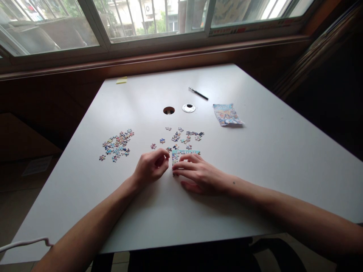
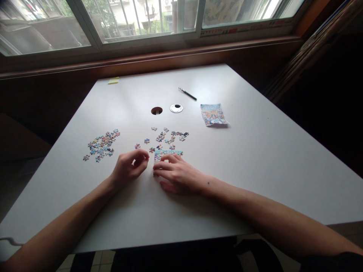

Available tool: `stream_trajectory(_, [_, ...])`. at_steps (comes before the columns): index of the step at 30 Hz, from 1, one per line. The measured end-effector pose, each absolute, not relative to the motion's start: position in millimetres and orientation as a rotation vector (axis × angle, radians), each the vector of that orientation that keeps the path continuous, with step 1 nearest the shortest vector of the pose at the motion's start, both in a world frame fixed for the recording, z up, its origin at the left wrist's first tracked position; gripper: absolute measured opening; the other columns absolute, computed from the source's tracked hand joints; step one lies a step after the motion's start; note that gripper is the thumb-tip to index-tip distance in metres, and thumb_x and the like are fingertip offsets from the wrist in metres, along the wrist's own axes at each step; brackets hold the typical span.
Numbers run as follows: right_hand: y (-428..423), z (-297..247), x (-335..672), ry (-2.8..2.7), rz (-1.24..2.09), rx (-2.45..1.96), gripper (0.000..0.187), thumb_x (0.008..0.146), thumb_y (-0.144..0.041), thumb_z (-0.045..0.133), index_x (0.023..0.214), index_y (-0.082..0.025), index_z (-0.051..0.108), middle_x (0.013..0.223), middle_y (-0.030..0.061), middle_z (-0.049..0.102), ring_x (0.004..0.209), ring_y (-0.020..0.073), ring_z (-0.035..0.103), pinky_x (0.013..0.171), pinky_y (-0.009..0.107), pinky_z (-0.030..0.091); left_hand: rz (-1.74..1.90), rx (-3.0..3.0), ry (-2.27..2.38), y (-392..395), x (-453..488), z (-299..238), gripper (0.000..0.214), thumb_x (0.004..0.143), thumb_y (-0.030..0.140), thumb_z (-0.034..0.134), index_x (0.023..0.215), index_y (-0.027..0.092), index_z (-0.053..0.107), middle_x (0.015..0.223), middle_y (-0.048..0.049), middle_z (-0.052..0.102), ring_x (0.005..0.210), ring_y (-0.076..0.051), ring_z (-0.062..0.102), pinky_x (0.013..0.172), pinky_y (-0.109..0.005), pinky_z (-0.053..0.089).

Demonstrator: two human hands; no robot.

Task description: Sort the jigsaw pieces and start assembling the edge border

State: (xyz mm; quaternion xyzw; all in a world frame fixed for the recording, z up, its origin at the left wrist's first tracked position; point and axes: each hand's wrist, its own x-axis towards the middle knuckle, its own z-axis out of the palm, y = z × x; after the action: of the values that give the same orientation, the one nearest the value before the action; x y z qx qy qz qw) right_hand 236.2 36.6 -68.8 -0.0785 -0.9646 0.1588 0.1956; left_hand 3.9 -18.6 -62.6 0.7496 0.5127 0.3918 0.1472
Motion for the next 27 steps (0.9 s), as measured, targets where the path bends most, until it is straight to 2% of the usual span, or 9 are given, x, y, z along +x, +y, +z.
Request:
stream_trajectory(3, [37.4,-68.9,236.4,-2.703,0.456,-0.215,0.033,0.093,-0.022,0.056,0.125,-0.018,0.065,0.126,0.0106,0.067,0.126,0.0287,0.047,0.104,0.046,0.043,1.144,2.175,1.513,-15.9,3.3,-62.4,0.010,0.083,0.010,0.056,0.085,0.019,0.060,0.065,0.0042,0.057,0.056,-0.009,0.051,0.059,-0.021,0.045])
stream_trajectory(6, [37.1,-68.1,236.7,-2.713,0.460,-0.205,0.033,0.094,-0.022,0.055,0.125,-0.018,0.064,0.128,0.0101,0.067,0.126,0.0287,0.048,0.105,0.046,0.042,1.116,2.258,1.560,-12.6,2.3,-63.0,0.011,0.084,0.011,0.056,0.087,0.020,0.061,0.078,-0.0008,0.064,0.076,-0.016,0.059,0.076,-0.029,0.050])
stream_trajectory(9, [36.4,-66.1,237.8,-2.706,0.455,-0.183,0.035,0.093,-0.022,0.057,0.127,-0.019,0.063,0.130,0.0090,0.066,0.126,0.0279,0.048,0.105,0.045,0.042,1.014,2.318,1.629,-10.8,1.6,-63.8,0.016,0.086,0.012,0.055,0.097,0.021,0.064,0.098,-0.0052,0.068,0.099,-0.022,0.059,0.094,-0.038,0.048])
stream_trajectory(11, [38.3,-64.7,239.3,-2.661,0.454,-0.199,0.032,0.091,-0.021,0.059,0.123,-0.020,0.063,0.128,0.0078,0.067,0.123,0.0267,0.050,0.104,0.044,0.042,0.958,2.329,1.658,-11.0,1.6,-63.8,0.019,0.086,0.013,0.054,0.101,0.021,0.064,0.107,-0.0056,0.069,0.108,-0.024,0.057,0.100,-0.041,0.045])
stream_trajectory(14, [49.0,-64.6,243.1,-2.502,0.443,-0.378,0.021,0.088,-0.018,0.061,0.108,-0.022,0.066,0.107,0.0063,0.071,0.105,0.0233,0.057,0.096,0.041,0.045,0.904,2.352,1.651,-13.0,2.7,-62.2,0.022,0.086,0.016,0.056,0.105,0.023,0.062,0.110,-0.0042,0.069,0.113,-0.025,0.055,0.103,-0.042,0.042])
stream_trajectory(17, [67.5,-67.3,248.7,-2.339,0.413,-0.648,0.014,0.084,-0.012,0.059,0.093,-0.021,0.064,0.086,0.0043,0.067,0.086,0.0209,0.057,0.087,0.039,0.046,0.816,2.403,1.613,-15.5,4.3,-59.8,0.028,0.083,0.023,0.060,0.111,0.024,0.060,0.119,-0.0042,0.067,0.121,-0.027,0.050,0.106,-0.044,0.036])
stream_trajectory(21, [85.9,-71.2,255.6,-2.322,0.514,-0.788,0.016,0.077,-0.007,0.059,0.085,-0.021,0.061,0.083,0.0032,0.067,0.082,0.0207,0.056,0.081,0.035,0.045,0.642,2.464,1.571,-17.2,6.1,-57.0,0.040,0.079,0.035,0.065,0.117,0.025,0.057,0.131,-0.0057,0.061,0.129,-0.032,0.042,0.108,-0.048,0.029])
stream_trajectory(24, [89.3,-73.1,257.4,-2.325,0.561,-0.813,0.023,0.071,-0.003,0.057,0.084,-0.021,0.061,0.085,0.0024,0.068,0.083,0.0206,0.056,0.081,0.034,0.045,0.558,2.470,1.561,-17.3,7.1,-55.1,0.043,0.078,0.036,0.066,0.118,0.026,0.055,0.133,-0.0056,0.059,0.132,-0.033,0.039,0.109,-0.049,0.026])
stream_trajectory(27, [89.2,-75.2,257.7,-2.331,0.565,-0.807,0.026,0.070,-0.003,0.056,0.086,-0.022,0.062,0.085,0.0021,0.068,0.084,0.0208,0.056,0.082,0.034,0.045,0.523,2.470,1.563,-17.4,7.7,-54.0,0.043,0.077,0.036,0.066,0.117,0.026,0.054,0.132,-0.0052,0.059,0.131,-0.033,0.039,0.110,-0.049,0.024])
